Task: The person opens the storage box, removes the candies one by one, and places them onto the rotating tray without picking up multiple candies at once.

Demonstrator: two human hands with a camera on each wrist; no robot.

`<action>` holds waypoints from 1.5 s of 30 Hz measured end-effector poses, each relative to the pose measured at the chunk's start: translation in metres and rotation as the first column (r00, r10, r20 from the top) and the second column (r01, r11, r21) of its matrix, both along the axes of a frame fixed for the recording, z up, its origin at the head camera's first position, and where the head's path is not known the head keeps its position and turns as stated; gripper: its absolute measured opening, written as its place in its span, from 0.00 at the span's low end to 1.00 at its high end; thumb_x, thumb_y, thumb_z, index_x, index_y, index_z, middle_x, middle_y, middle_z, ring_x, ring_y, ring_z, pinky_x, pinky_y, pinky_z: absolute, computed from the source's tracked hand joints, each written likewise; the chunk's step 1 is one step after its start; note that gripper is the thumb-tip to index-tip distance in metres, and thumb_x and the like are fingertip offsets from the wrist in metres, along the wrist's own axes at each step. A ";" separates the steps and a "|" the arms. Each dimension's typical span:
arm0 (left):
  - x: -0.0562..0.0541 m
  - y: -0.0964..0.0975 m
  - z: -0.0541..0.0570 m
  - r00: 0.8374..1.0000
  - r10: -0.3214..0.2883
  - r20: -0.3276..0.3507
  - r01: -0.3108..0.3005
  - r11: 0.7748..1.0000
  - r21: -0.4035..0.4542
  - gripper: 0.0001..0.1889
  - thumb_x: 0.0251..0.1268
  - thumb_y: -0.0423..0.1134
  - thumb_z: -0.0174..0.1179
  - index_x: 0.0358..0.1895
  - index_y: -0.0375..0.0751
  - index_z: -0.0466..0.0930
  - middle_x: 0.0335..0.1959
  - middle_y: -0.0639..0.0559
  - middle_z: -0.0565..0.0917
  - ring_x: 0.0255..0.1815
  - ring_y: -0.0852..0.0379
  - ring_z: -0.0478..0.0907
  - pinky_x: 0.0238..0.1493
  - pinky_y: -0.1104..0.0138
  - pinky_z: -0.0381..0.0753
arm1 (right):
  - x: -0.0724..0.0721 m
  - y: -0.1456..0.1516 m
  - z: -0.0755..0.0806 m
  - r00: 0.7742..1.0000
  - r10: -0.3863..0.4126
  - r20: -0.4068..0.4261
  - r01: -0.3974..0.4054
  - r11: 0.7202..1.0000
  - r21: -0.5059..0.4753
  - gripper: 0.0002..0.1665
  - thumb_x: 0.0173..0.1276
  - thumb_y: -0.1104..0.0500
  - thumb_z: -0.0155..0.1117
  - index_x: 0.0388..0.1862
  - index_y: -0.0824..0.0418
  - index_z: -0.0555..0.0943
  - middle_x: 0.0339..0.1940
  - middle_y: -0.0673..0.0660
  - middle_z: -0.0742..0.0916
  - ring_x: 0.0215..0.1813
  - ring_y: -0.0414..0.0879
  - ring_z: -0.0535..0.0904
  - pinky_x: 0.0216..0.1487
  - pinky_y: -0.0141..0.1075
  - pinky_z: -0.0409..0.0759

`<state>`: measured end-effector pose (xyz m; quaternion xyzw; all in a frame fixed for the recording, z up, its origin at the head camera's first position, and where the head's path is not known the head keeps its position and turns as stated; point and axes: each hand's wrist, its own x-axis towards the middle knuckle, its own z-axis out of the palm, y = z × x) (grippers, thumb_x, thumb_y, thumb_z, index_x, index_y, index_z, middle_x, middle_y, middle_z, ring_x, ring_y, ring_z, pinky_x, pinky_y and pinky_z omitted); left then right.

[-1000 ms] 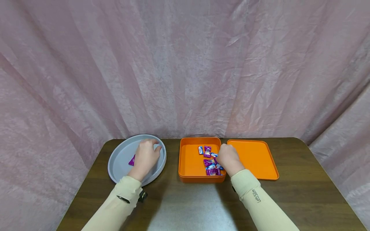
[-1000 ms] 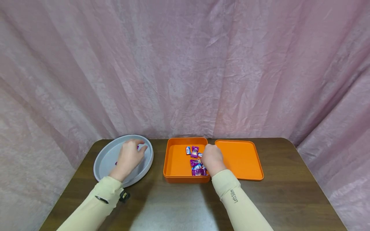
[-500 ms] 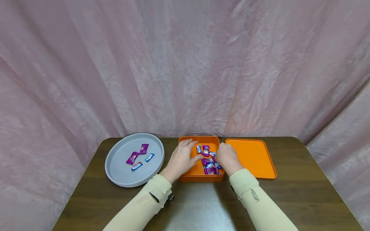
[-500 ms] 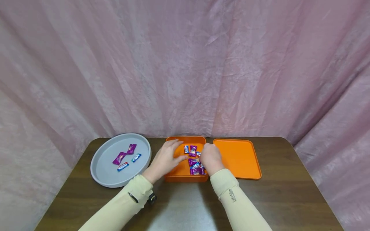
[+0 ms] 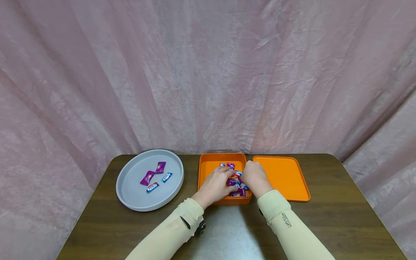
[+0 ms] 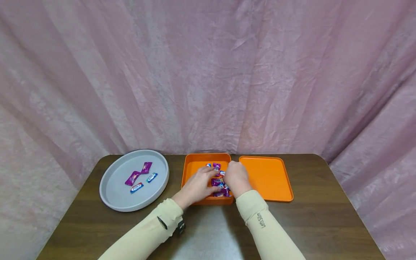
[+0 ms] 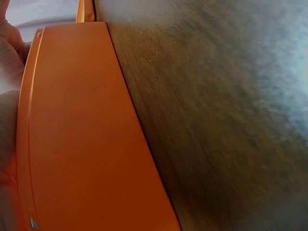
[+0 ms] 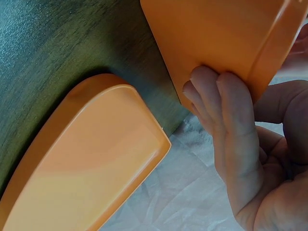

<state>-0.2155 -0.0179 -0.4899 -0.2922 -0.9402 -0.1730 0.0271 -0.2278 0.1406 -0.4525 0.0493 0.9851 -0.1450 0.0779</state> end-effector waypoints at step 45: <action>-0.003 0.001 -0.013 0.938 0.180 0.296 -0.214 0.973 0.086 0.19 0.52 0.45 0.69 0.48 0.46 0.83 0.44 0.53 0.84 0.39 0.59 0.77 0.47 0.66 0.79 | -0.001 0.000 -0.003 1.000 -0.016 0.002 0.016 1.000 0.012 0.21 0.53 0.57 0.70 0.41 0.70 0.78 0.31 0.62 0.84 0.27 0.51 0.78 0.35 0.45 0.83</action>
